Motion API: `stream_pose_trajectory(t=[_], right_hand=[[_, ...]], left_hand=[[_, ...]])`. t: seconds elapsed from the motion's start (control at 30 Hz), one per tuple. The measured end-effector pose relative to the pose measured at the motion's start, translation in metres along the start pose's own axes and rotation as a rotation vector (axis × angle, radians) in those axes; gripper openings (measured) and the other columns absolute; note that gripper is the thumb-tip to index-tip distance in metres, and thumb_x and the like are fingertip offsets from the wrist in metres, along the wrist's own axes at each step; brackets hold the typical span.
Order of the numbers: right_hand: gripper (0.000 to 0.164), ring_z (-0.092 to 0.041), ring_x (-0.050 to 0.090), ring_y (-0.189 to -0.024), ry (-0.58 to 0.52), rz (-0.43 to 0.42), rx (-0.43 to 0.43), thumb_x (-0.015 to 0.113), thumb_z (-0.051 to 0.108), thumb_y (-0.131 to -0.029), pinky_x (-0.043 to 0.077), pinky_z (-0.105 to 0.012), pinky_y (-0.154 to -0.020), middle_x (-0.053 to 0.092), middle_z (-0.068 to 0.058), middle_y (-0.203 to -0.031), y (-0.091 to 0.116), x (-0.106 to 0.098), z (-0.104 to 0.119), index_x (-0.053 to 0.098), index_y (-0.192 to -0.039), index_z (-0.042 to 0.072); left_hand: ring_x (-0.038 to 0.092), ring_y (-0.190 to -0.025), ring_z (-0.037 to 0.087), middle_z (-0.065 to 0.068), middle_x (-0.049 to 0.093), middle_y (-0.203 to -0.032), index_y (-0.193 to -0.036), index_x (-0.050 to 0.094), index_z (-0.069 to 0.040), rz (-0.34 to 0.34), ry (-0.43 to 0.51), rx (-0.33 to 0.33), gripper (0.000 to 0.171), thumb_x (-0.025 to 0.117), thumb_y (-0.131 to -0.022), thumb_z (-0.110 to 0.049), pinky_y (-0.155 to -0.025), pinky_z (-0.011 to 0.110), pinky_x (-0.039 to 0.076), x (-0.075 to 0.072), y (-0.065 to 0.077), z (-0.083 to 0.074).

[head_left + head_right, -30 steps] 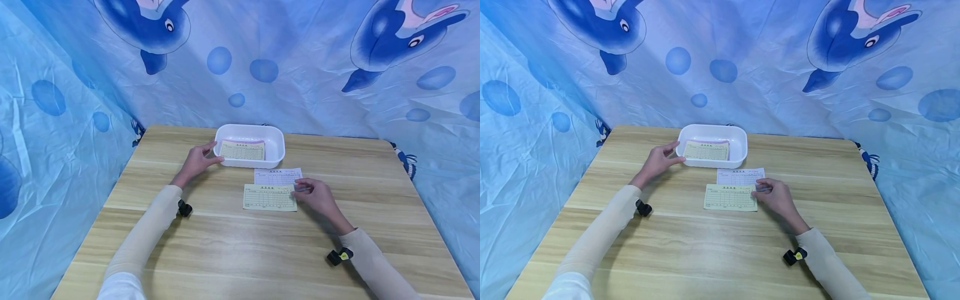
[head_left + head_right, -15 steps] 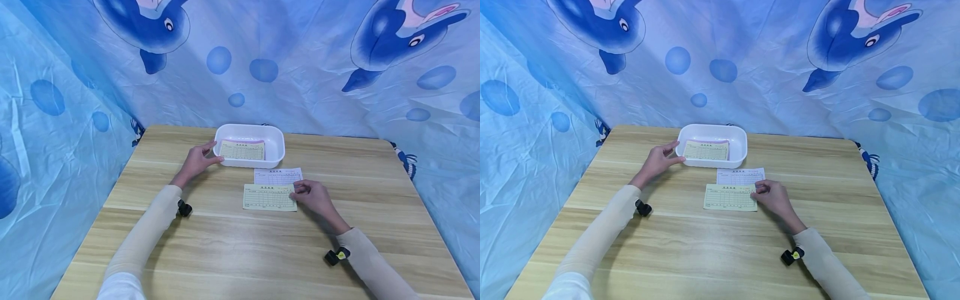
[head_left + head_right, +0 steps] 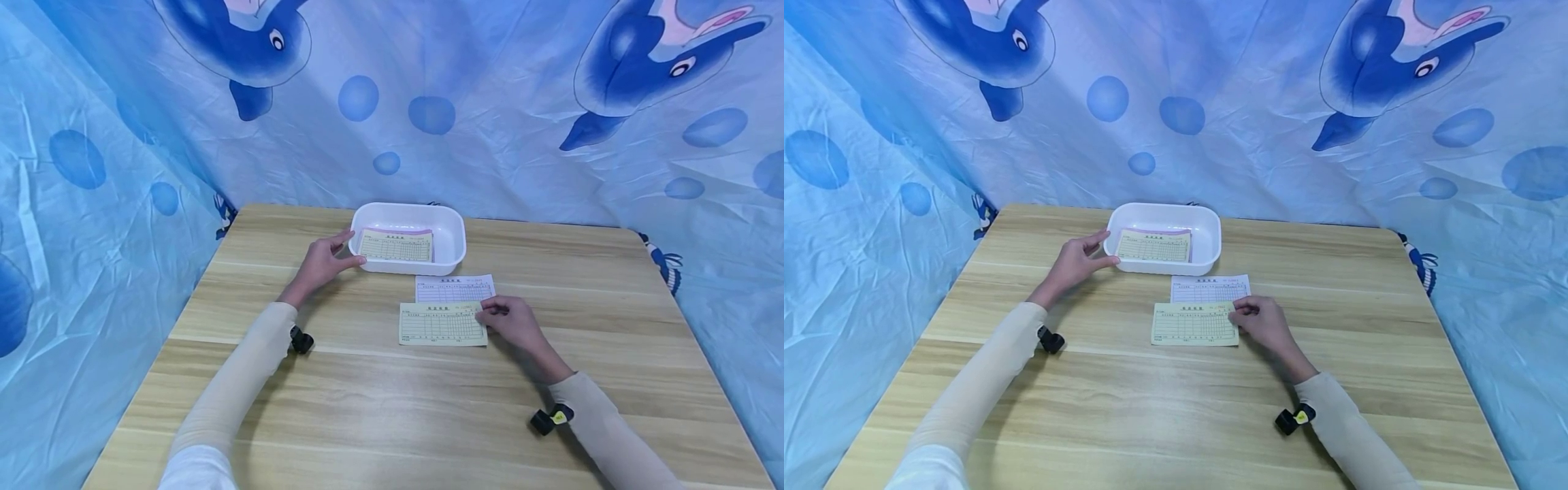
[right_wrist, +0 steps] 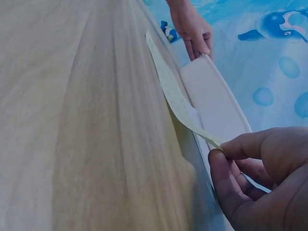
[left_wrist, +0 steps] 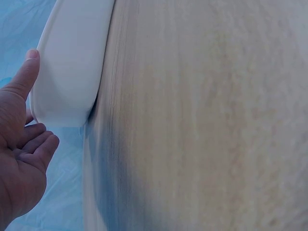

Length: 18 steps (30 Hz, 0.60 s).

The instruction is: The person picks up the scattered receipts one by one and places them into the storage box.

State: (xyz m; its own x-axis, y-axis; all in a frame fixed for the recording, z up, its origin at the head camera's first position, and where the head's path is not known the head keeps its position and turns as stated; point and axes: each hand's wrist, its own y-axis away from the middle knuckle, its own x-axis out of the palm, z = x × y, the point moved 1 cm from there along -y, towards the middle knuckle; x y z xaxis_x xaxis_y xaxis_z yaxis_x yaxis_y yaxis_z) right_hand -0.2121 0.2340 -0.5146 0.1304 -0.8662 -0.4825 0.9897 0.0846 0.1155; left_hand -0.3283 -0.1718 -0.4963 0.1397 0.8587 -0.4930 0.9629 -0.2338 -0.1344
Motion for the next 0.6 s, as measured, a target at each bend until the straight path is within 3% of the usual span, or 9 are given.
stream_pose_trajectory(t=[0.17, 0.43, 0.6], right_hand=[[0.023, -0.009, 0.067, -0.08, -0.095, 0.002, 0.025, 0.073, 0.004, -0.092, 0.064, -0.023, -0.069, 0.071, -0.016, -0.098, 0.0007, -0.0004, -0.0029, 0.069, -0.108, -0.012], [0.025, -0.004, 0.067, -0.081, -0.299, -0.005, 0.104, 0.074, 0.005, -0.092, 0.063, -0.021, -0.072, 0.071, 0.001, -0.09, 0.004, 0.0017, -0.004, 0.066, -0.109, -0.011], [0.025, -0.003, 0.068, -0.082, -0.357, -0.012, 0.137, 0.074, 0.006, -0.093, 0.062, -0.019, -0.071, 0.072, 0.004, -0.087, 0.006, 0.0034, -0.0012, 0.065, -0.111, -0.009]], left_hand=[[0.045, -0.144, 0.024, 0.008, 0.046, -0.157, -0.147, 0.053, -0.006, -0.002, -0.004, 0.004, 0.083, 0.088, -0.08, -0.041, -0.117, 0.034, 0.045, 0.0006, 0.0002, 0.0002], [0.046, -0.144, 0.023, 0.007, 0.046, -0.157, -0.148, 0.052, -0.007, -0.001, -0.016, -0.009, 0.083, 0.087, -0.081, -0.042, -0.117, 0.034, 0.045, 0.0011, 0.0008, -0.0012], [0.045, -0.144, 0.024, 0.008, 0.046, -0.157, -0.147, 0.052, -0.006, 0.001, -0.014, -0.005, 0.083, 0.087, -0.081, -0.04, -0.117, 0.035, 0.045, 0.0008, 0.0005, -0.0025]])
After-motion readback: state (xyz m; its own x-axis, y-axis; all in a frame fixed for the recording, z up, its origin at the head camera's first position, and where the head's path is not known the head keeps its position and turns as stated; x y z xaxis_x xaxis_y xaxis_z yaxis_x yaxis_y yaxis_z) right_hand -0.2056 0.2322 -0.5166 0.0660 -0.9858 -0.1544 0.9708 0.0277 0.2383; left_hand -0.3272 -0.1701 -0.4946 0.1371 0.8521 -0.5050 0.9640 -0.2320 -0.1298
